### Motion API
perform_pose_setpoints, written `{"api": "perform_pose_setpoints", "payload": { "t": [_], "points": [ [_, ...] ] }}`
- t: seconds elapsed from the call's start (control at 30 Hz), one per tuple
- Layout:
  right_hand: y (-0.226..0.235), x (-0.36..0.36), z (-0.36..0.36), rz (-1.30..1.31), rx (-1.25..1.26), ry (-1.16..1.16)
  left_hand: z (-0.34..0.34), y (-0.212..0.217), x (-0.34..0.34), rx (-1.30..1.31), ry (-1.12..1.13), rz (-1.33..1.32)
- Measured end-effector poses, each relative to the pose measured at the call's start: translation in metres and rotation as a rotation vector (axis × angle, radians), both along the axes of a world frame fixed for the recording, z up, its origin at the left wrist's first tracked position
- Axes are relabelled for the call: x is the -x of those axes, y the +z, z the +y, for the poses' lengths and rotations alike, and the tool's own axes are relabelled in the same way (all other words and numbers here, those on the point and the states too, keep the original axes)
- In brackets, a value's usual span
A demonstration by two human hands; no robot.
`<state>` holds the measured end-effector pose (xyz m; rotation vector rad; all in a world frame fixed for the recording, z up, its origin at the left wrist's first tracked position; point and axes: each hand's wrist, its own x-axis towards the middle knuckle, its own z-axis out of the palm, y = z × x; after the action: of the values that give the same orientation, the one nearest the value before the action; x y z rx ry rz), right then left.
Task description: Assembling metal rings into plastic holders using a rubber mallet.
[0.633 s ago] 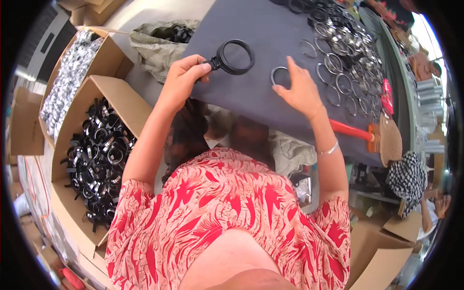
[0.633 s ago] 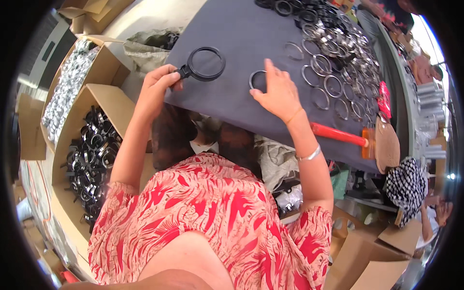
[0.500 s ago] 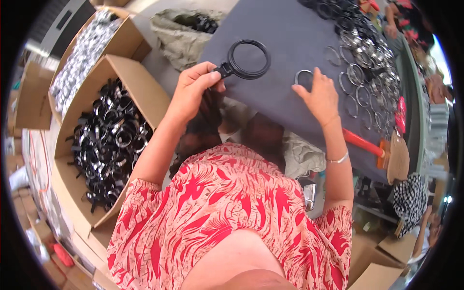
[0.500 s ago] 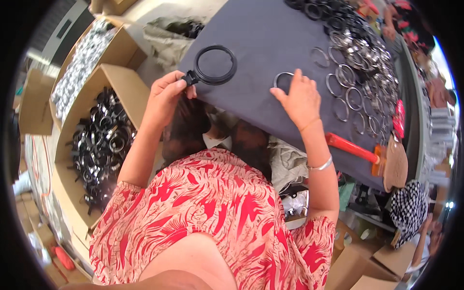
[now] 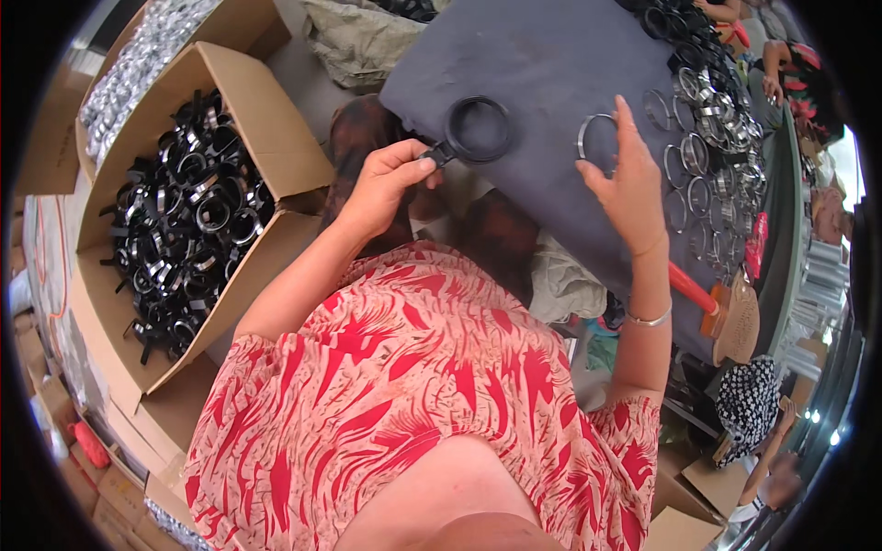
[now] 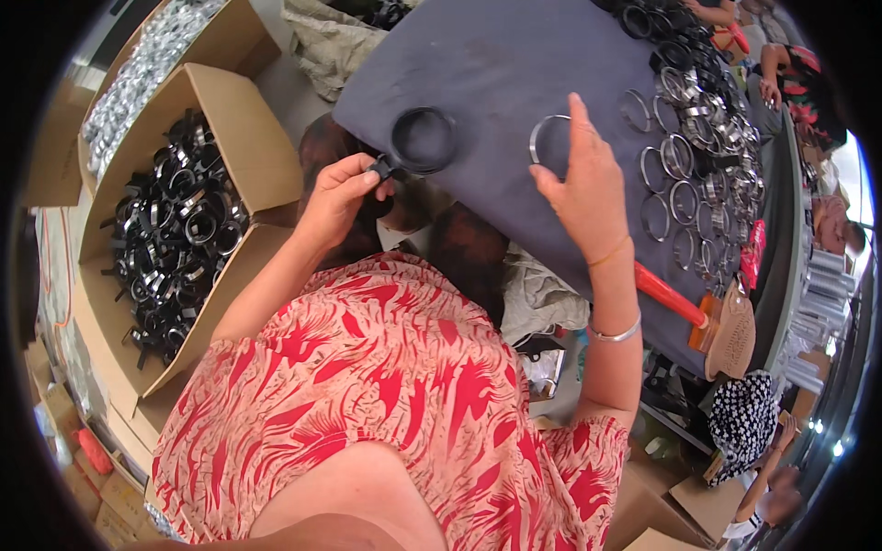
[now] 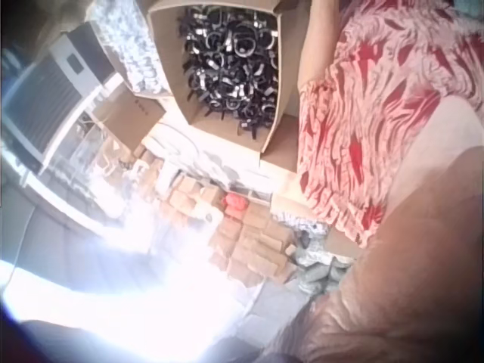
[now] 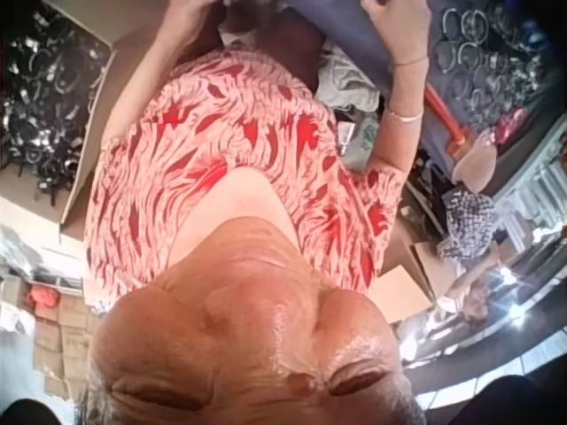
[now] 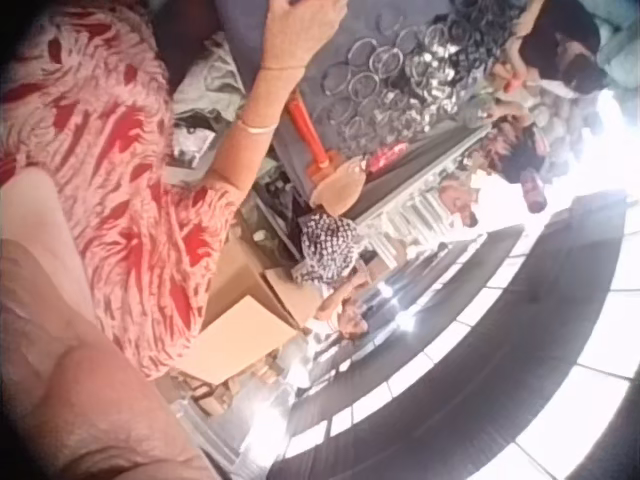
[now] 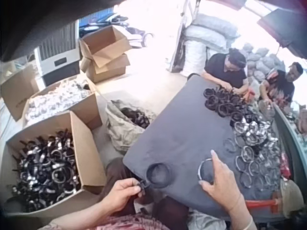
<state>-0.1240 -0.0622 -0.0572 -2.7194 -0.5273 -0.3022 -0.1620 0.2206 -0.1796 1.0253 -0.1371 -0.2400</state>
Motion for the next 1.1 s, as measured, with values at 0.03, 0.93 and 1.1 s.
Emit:
{"api": "perform_pose_setpoints", "payload": {
  "t": [0.03,0.93,1.1],
  "points": [
    [0.000,0.003,-0.001,-0.033,-0.017,0.021,-0.004,-0.001,0.000,-0.024,0.018,-0.019],
    [0.017,-0.032,0.087,0.140,0.054,0.645,0.002,0.013,-0.002,-0.225,0.006,-0.005],
    [0.015,-0.034,0.091,0.129,0.126,0.675,0.003,0.016,-0.002,-0.251,-0.008,0.022]
  ]
}}
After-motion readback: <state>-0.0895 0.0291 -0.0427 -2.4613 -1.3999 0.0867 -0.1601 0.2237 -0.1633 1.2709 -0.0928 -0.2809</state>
